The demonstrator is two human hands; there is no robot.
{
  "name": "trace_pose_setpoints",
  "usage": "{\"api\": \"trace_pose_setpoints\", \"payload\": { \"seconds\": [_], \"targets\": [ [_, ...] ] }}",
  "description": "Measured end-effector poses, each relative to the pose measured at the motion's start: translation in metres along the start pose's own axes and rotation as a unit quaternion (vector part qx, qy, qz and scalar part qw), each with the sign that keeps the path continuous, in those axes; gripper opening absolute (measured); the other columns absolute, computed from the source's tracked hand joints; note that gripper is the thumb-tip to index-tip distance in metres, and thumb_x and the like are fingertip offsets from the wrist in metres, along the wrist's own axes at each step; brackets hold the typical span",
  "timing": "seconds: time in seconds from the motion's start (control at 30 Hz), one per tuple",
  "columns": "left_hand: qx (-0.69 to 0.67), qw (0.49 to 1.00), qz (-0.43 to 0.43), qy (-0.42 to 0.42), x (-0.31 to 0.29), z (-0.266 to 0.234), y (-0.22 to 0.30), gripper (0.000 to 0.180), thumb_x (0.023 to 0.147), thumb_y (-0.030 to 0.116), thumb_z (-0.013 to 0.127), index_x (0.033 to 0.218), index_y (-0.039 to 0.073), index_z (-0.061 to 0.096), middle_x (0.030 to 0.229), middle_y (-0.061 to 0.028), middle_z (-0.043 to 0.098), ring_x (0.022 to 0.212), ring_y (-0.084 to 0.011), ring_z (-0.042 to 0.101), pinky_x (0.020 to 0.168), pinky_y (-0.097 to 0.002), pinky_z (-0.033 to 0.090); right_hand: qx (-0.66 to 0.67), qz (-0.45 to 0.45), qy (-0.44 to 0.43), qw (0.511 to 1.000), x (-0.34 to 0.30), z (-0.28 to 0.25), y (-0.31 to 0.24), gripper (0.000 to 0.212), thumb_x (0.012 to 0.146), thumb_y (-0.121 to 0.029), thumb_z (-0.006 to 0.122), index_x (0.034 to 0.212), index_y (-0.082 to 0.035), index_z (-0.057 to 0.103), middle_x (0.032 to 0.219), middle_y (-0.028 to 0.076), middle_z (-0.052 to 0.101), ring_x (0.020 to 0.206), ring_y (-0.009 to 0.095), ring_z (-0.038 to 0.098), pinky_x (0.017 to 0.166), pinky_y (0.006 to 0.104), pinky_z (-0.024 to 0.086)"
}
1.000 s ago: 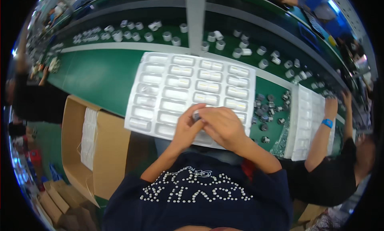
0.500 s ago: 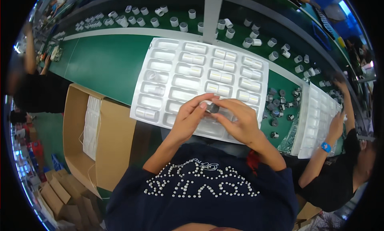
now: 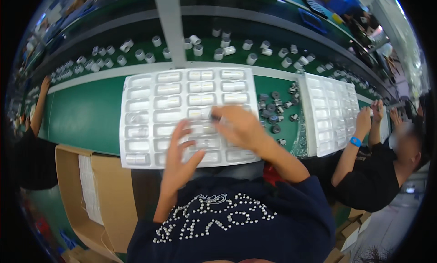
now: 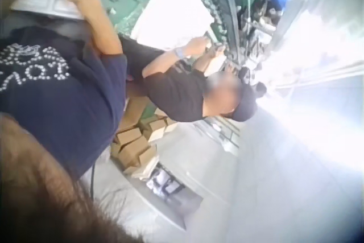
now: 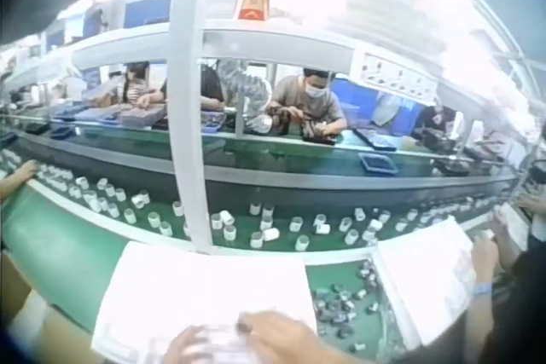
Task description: Sorting and packing small components from a workbench into plastic organization trays on a production line.
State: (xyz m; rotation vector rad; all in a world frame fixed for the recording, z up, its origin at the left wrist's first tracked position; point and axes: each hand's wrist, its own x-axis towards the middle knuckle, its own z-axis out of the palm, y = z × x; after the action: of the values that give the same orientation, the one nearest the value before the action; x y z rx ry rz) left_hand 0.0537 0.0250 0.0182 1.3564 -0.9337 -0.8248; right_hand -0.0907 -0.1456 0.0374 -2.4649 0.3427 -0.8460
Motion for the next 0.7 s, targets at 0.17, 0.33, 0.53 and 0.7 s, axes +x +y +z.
{"api": "trace_pose_setpoints", "payload": {
  "seconds": [0.17, 0.33, 0.53, 0.7],
  "targets": [
    [0.519, 0.843, 0.070, 0.121, -0.033, -0.052, 0.058, 0.038, 0.080, 0.008, 0.068, 0.117, 0.003, 0.060, 0.124, -0.0162, 0.054, 0.111, -0.0346, 0.053, 0.095, -0.0422, 0.042, -0.182, 0.267, 0.206, 0.924, 0.023, -0.084, 0.161, 0.031, 0.073, -0.012, 0.074, 0.098, 0.003, 0.064, 0.088, 0.019, 0.069, 0.084, 0.032, 0.068, 0.074, 0.0357, 0.052],
    [0.571, 0.816, -0.048, 0.080, -0.057, -0.092, 0.020, 0.033, 0.085, 0.013, 0.067, 0.115, 0.001, 0.061, 0.125, -0.0132, 0.052, 0.113, -0.0324, 0.051, 0.091, -0.0404, 0.044, -0.223, 0.332, 0.095, 0.912, 0.013, -0.068, 0.243, 0.028, 0.068, -0.012, 0.068, 0.093, 0.000, 0.064, 0.089, 0.023, 0.067, 0.091, 0.039, 0.065, 0.084, 0.0441, 0.051],
    [0.527, 0.848, -0.015, 0.055, -0.061, -0.115, -0.003, 0.028, 0.086, 0.011, 0.066, 0.112, 0.002, 0.063, 0.122, -0.0121, 0.054, 0.104, -0.0286, 0.052, 0.082, -0.0366, 0.044, -0.193, 0.316, 0.084, 0.925, -0.010, -0.091, 0.169, 0.046, 0.071, -0.022, 0.074, 0.110, -0.002, 0.061, 0.101, 0.023, 0.064, 0.099, 0.039, 0.061, 0.087, 0.0445, 0.049],
    [0.475, 0.876, 0.060, 0.059, -0.055, -0.122, -0.013, 0.028, 0.087, 0.010, 0.065, 0.113, 0.003, 0.062, 0.118, -0.0097, 0.058, 0.102, -0.0249, 0.051, 0.078, -0.0317, 0.043, -0.160, 0.241, -0.049, 0.956, -0.066, -0.097, 0.107, 0.035, 0.079, -0.024, 0.069, 0.110, -0.009, 0.064, 0.106, 0.016, 0.058, 0.103, 0.036, 0.053, 0.092, 0.0420, 0.044]
  ]
}}
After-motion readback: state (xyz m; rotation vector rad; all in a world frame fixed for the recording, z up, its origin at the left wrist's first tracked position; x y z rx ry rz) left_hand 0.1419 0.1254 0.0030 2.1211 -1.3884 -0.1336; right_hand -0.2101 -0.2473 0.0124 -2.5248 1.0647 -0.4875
